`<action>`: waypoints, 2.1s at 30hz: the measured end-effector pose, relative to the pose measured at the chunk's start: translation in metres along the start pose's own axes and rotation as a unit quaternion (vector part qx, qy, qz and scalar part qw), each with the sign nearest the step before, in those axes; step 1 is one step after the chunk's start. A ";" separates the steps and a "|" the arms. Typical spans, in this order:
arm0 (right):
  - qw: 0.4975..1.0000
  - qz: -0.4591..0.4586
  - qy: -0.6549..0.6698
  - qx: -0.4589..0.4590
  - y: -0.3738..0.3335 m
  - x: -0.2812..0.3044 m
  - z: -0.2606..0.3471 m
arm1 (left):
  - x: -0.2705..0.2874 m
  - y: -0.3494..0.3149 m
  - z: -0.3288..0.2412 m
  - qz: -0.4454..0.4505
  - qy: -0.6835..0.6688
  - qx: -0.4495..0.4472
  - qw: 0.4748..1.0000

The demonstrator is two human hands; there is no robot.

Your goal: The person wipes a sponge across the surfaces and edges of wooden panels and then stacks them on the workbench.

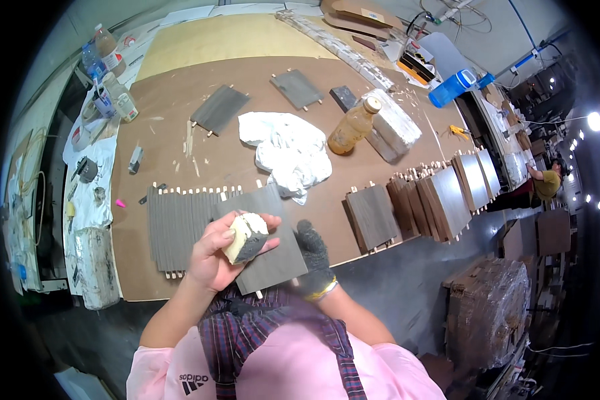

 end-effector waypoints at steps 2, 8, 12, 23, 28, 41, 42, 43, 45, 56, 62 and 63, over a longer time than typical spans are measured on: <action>0.831 -0.057 0.545 -0.093 0.009 -0.018 -0.011 | -0.002 0.000 0.000 0.005 -0.012 -0.006 1.000; 0.991 0.033 -0.046 -0.124 0.020 -0.025 -0.006 | -0.007 0.003 -0.002 0.058 -0.025 -0.028 0.998; 0.996 0.029 -0.025 -0.085 0.020 -0.030 0.003 | -0.005 0.005 -0.007 0.038 -0.063 -0.019 0.997; 0.967 0.007 -0.252 -0.039 0.017 -0.017 0.018 | -0.072 0.003 -0.035 0.055 0.709 -0.225 0.666; 0.886 0.132 -0.438 0.074 0.005 -0.030 0.019 | -0.095 0.003 -0.018 0.120 0.755 -0.213 0.608; 0.968 -0.037 -0.229 -0.096 0.026 -0.029 0.038 | -0.076 0.024 -0.035 0.058 0.780 -0.265 0.564; 0.959 -0.014 -0.270 -0.085 0.027 -0.030 0.040 | -0.069 0.024 -0.039 0.036 0.771 -0.267 0.577; 0.948 0.009 -0.311 -0.073 0.028 -0.031 0.042 | -0.073 0.021 -0.040 0.049 0.768 -0.266 0.580; 0.972 0.050 -0.201 -0.108 0.018 -0.027 0.024 | -0.089 0.014 -0.036 0.112 0.759 -0.255 0.588; 0.973 0.030 -0.225 -0.034 0.020 -0.026 0.024 | -0.091 0.012 -0.033 0.123 0.774 -0.247 0.570; 0.999 0.019 -0.019 0.017 0.019 -0.042 0.035 | -0.051 0.050 -0.079 -0.015 0.791 -0.251 0.558; 0.997 0.041 0.059 0.012 0.017 -0.045 0.031 | -0.044 0.054 -0.090 -0.039 0.795 -0.257 0.548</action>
Point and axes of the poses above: each hand's wrist, its own y-axis towards the middle knuckle, its own x-axis out of the back of the hand, z = x × y, the point moved 6 cm from there along y, towards the middle knuckle, and after that the axes turned 8 degrees about z, right-handed, at the moved point
